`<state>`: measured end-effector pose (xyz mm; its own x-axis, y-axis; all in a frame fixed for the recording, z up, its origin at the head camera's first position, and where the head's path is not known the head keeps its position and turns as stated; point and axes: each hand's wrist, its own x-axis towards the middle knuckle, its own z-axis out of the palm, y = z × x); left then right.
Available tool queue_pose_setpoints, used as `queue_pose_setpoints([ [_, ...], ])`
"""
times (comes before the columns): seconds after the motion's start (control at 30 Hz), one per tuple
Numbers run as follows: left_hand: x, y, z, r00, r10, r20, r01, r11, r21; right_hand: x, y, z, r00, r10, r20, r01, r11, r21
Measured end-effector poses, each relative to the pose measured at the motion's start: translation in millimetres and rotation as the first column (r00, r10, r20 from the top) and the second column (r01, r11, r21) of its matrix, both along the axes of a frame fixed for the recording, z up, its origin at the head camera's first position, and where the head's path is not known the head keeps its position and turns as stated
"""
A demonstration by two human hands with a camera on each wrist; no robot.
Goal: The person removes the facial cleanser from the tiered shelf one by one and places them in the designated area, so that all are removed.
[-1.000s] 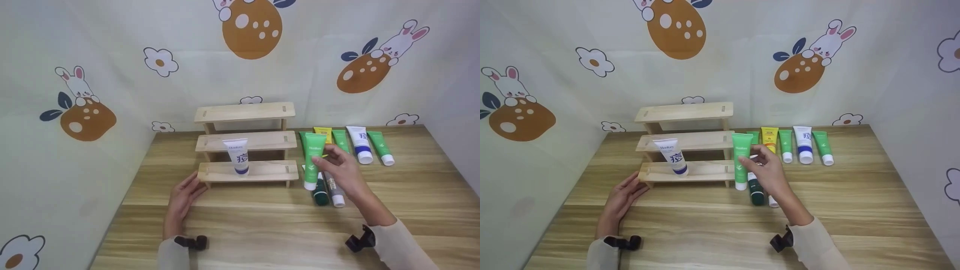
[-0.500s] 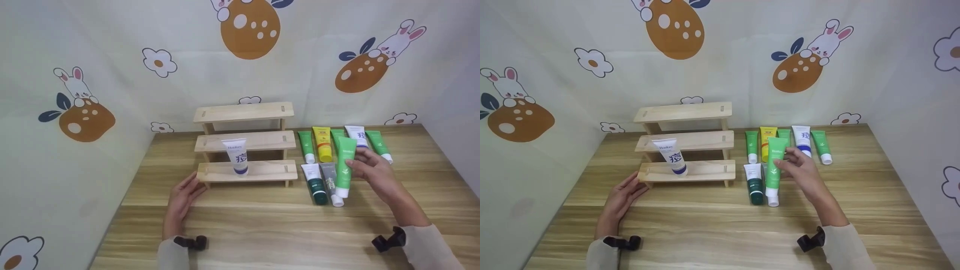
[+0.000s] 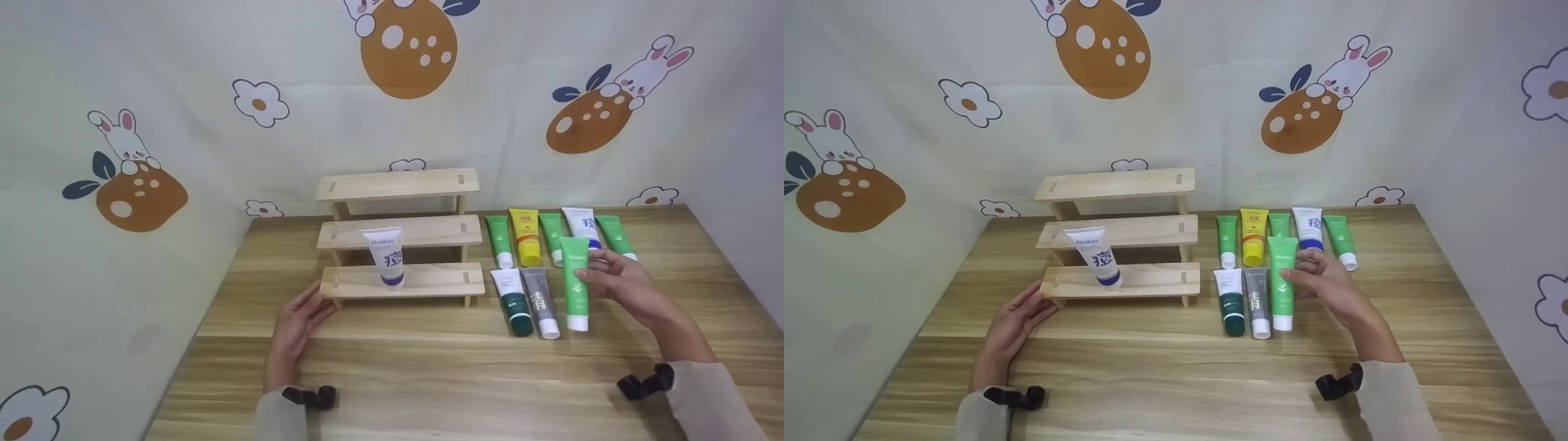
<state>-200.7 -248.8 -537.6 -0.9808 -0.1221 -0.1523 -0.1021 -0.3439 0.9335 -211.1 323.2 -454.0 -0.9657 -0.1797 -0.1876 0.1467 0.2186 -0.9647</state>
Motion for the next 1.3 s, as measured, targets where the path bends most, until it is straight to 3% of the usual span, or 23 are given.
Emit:
queue_pose_setpoints([
  [0.27, -0.8, 0.9, 0.8, 0.999, 0.012, 0.032, -0.012, 1.000, -0.022, -4.9, 9, -13.5, 0.997, 0.042, 0.063, -0.047, 0.996, 0.076],
  [0.57, -1.1, 0.1, 0.0, 1.000, -0.016, 0.016, 0.017, 0.999, -0.049, -7.0, 6, -20.1, 0.982, 0.070, 0.173, -0.082, 0.995, 0.064],
  [0.8, -0.5, -1.7, 0.8, 0.999, -0.037, 0.005, 0.037, 0.999, -0.036, -10.5, 3, -25.2, 0.974, 0.051, 0.221, -0.060, 0.998, 0.034],
  [1.03, -0.8, -1.4, 1.0, 1.000, -0.020, 0.013, 0.020, 0.999, -0.029, -13.3, 2, -28.2, 0.971, 0.046, 0.233, -0.058, 0.997, 0.042],
  [1.3, -1.1, -1.1, 0.9, 1.000, -0.019, 0.015, 0.020, 0.999, -0.047, -13.3, 1, -32.3, 0.976, 0.000, 0.218, -0.029, 0.991, 0.131],
])
